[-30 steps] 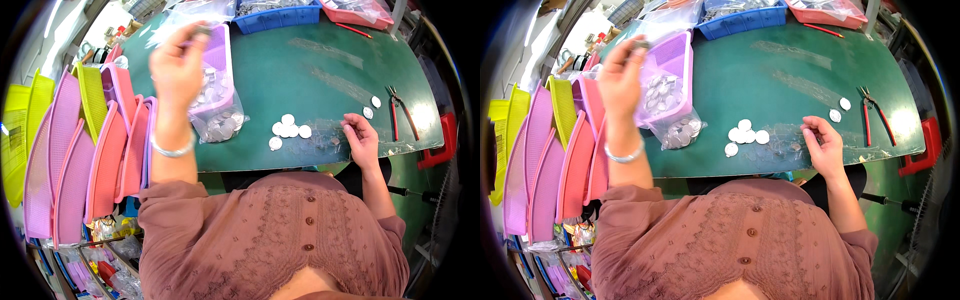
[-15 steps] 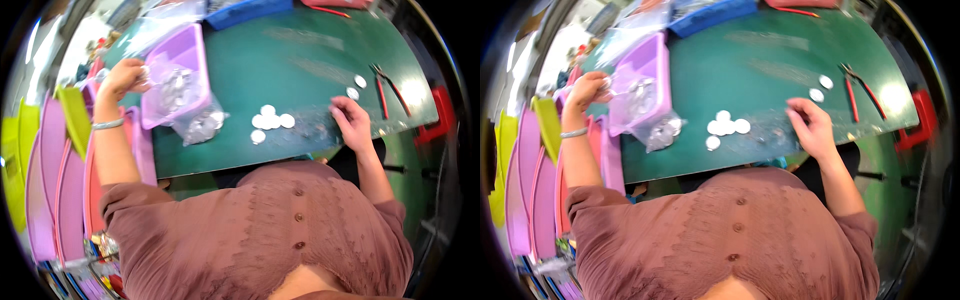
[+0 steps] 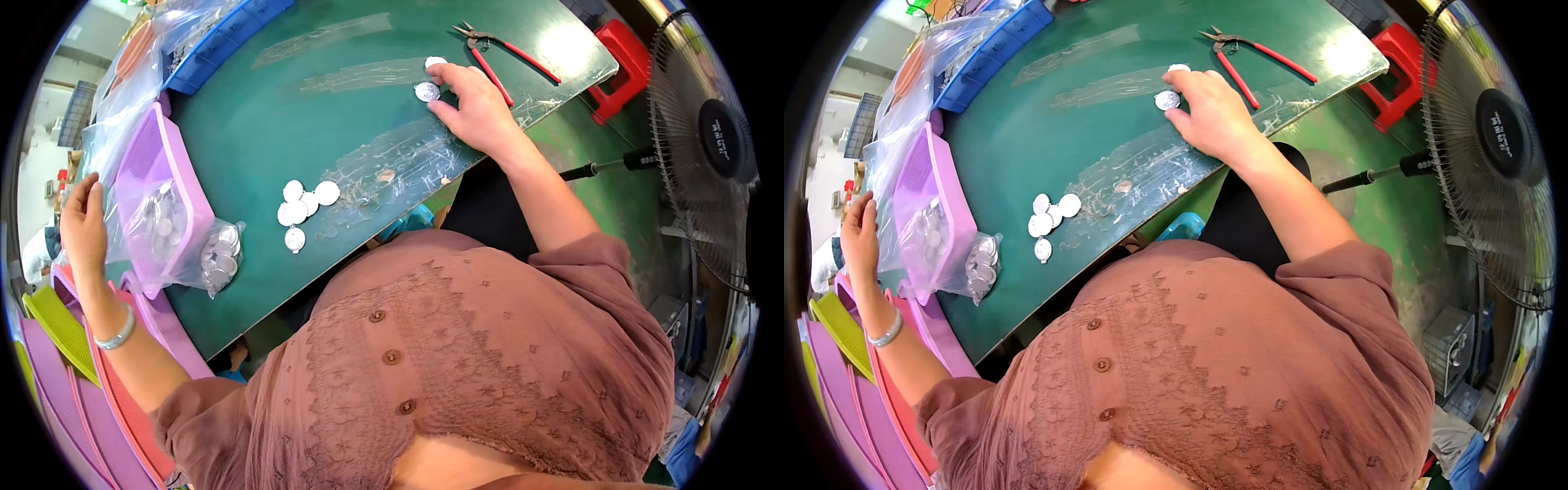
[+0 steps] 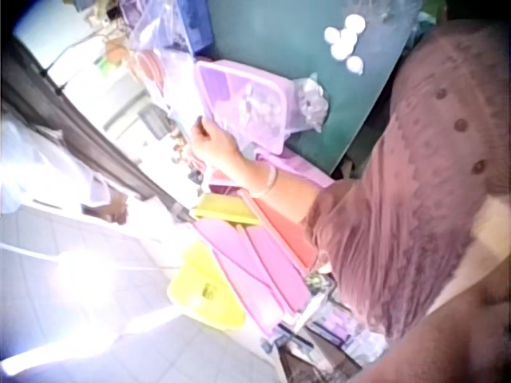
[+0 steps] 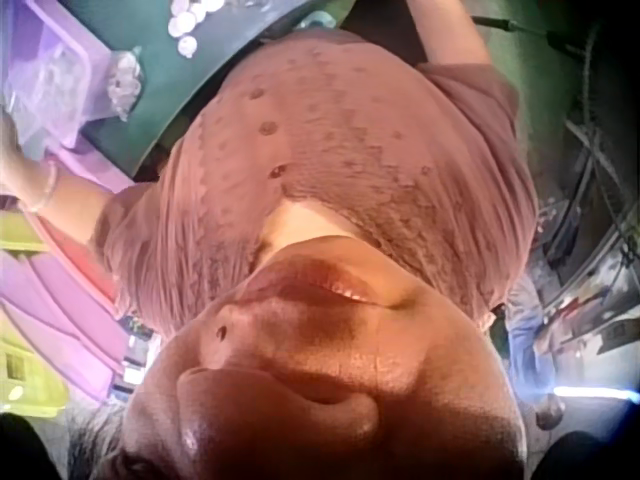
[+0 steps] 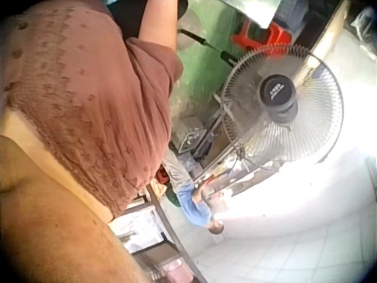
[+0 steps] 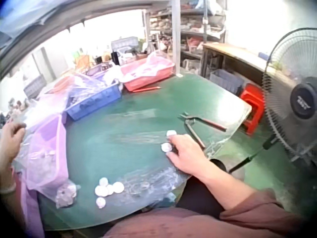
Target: The person assembles small round white components by hand, then uses red-handled pliers to crimp metal loops onto them. The person handles the components one at a time, places finished units on the table, and repeats the process.
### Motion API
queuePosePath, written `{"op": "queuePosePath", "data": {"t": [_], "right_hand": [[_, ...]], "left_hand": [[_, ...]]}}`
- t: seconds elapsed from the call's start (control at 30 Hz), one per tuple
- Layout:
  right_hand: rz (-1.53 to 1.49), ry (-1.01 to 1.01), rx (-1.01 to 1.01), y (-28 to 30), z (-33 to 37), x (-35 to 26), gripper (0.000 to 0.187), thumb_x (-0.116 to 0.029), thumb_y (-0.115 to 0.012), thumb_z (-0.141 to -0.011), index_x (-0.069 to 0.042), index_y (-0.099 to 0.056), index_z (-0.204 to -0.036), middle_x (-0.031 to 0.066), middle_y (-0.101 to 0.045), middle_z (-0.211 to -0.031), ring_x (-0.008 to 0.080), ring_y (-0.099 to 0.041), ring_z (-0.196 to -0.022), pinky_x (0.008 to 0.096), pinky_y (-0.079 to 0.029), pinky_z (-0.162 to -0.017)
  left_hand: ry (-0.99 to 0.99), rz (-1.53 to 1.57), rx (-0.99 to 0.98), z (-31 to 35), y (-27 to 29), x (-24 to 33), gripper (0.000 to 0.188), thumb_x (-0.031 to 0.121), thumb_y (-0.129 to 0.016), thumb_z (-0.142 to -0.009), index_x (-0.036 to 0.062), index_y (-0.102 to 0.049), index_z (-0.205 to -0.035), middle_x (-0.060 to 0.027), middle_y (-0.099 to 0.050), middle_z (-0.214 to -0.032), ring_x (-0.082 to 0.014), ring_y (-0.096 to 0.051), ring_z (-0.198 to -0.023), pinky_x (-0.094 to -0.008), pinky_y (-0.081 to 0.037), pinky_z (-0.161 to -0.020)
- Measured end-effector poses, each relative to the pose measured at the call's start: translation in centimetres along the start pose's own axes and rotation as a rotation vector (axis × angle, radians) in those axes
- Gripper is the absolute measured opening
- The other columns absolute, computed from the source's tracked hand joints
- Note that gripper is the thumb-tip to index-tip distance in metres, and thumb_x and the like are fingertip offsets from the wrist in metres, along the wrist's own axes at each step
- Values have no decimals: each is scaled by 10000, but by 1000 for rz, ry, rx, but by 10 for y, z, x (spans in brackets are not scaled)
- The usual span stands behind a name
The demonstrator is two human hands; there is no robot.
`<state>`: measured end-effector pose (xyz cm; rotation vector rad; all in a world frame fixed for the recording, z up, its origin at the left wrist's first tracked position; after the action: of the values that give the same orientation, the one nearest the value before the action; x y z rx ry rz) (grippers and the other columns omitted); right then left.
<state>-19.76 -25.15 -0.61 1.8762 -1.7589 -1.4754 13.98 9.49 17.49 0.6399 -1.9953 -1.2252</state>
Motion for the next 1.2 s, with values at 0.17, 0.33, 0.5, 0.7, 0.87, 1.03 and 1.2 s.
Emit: {"op": "queuePosePath", "data": {"t": [0.17, 0.33, 0.5, 0.7, 0.87, 1.03, 1.2], "right_hand": [[7, 4, 38, -6, 0, -3, 380, -76, -647, -700, -49, -527, -1060, 91, -592, -879, 277, -519, -853, 360, -428, -761], [-97, 11, 29, -7, -3, -3, 391, -43, -634, -692, -51, -519, -1066, 86, -579, -846, 270, -521, -820, 367, -431, -735], [-183, 27, 4, -6, -3, -5, 430, 18, -621, -706, -42, -495, -1114, 43, -531, -853, 146, -511, -753, 267, -439, -687], [-1027, -323, -101, -21, -1, -16, 398, 51, -608, -742, 6, -474, -1115, 12, -509, -860, 71, -510, -752, 191, -445, -700], [-1043, -249, -57, -12, -1, -28, 385, 23, -619, -751, 1, -482, -1110, 28, -521, -912, 91, -514, -857, 218, -450, -754], [378, 60, 245, 49, -19, 18, 572, -308, -729, -643, -74, -508, -1116, 181, -496, -1138, 347, -429, -1100, 424, -345, -926], [602, -212, -105, 46, -5, 77, 658, -437, -644, -719, -99, -422, -1238, 229, -470, -1151, 387, -410, -1112, 467, -336, -926]], "left_hand": [[-159, 400, -97, 60, -63, 94, 204, 100, -571, -835, 2, -609, -1011, -41, -618, -889, -89, -538, -806, -224, -426, -724], [-186, 614, -310, 95, -134, 163, 172, 89, -584, -816, 6, -626, -961, -12, -594, -816, -80, -525, -729, -220, -431, -652], [82, 948, -701, 110, -196, 204, 240, 112, -555, -840, -8, -587, -1045, -45, -598, -929, -97, -557, -786, -216, -454, -680], [279, 1411, -762, 116, -236, 235, 271, 105, -554, -854, -21, -539, -1093, -89, -591, -982, -147, -576, -839, -261, -481, -741], [430, 1650, -704, 112, -243, 235, 204, 101, -531, -869, 1, -539, -1046, -109, -612, -939, -194, -604, -854, -300, -496, -756], [373, 1626, -730, 110, -229, 230, 141, 101, -486, -884, 1, -542, -966, -129, -616, -904, -206, -615, -821, -313, -513, -729], [332, 1572, -735, 114, -221, 222, 147, 130, -524, -871, 22, -551, -968, -73, -613, -808, -144, -596, -693, -242, -490, -635]]}}
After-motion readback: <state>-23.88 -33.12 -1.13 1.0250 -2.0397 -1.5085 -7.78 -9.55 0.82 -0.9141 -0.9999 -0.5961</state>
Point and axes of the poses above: each hand's wrist, its own z-axis away from the middle knuckle, its own y-axis out of the back of the hand, x = y × z, the point moved 3 cm from there along -z, towards the middle knuckle
